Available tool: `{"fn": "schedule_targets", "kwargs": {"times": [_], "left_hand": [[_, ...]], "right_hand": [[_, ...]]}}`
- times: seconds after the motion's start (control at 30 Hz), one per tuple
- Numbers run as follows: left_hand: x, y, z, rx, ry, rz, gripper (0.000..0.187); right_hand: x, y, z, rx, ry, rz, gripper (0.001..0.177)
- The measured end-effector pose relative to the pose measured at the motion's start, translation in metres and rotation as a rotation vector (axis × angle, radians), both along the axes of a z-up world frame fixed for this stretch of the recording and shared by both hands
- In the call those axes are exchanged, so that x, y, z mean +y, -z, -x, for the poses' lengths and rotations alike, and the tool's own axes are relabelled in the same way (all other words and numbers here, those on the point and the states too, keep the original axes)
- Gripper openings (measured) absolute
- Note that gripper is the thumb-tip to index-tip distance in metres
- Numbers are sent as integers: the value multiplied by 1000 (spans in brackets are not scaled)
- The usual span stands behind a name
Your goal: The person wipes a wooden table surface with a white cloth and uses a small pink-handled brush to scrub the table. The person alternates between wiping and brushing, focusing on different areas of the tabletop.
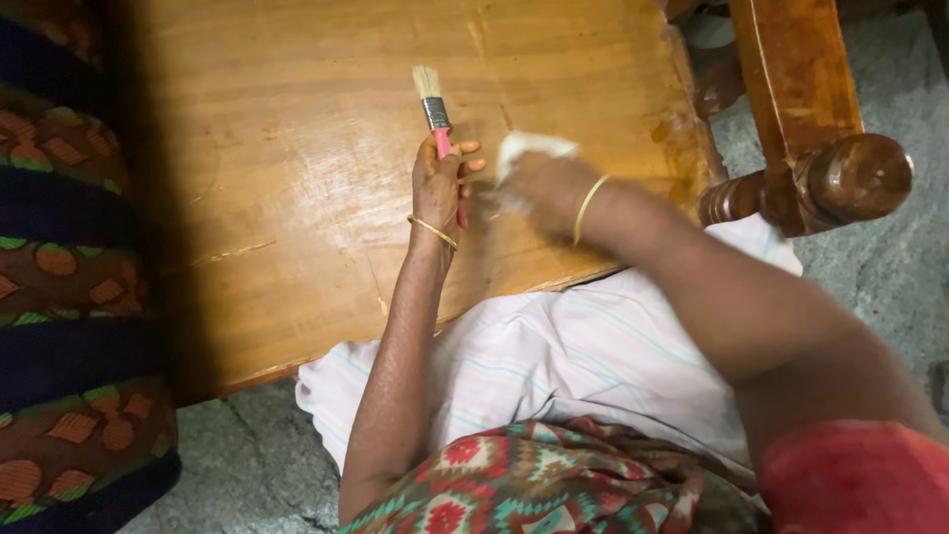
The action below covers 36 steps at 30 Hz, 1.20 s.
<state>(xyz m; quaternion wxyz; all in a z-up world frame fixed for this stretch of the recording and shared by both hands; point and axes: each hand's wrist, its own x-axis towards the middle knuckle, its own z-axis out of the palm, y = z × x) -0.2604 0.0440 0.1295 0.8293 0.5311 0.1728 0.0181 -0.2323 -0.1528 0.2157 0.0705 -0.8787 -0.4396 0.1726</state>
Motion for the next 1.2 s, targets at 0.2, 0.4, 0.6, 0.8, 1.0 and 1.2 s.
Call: {"fn": "schedule_targets", "kwargs": {"times": [0.2, 0.4, 0.6, 0.8, 1.0, 1.2], "left_hand": [[-12, 6, -1, 29, 11, -1, 42], [-11, -1, 2, 52, 41, -42, 41], [-14, 5, 8, 46, 131, -136, 41], [-9, 10, 8, 12, 152, -118, 42], [-9, 12, 10, 13, 169, -178, 41], [-5, 11, 13, 80, 229, -42, 36]], "right_hand": [[7, 13, 38, -159, -369, -368, 27], [-55, 15, -50, -195, 129, -213, 31], [-78, -19, -72, 77, 374, -279, 57], [-26, 8, -41, -232, -15, -209, 50], [-17, -6, -45, -90, 163, -402, 28], [3, -49, -26, -411, -100, -758, 47]]}}
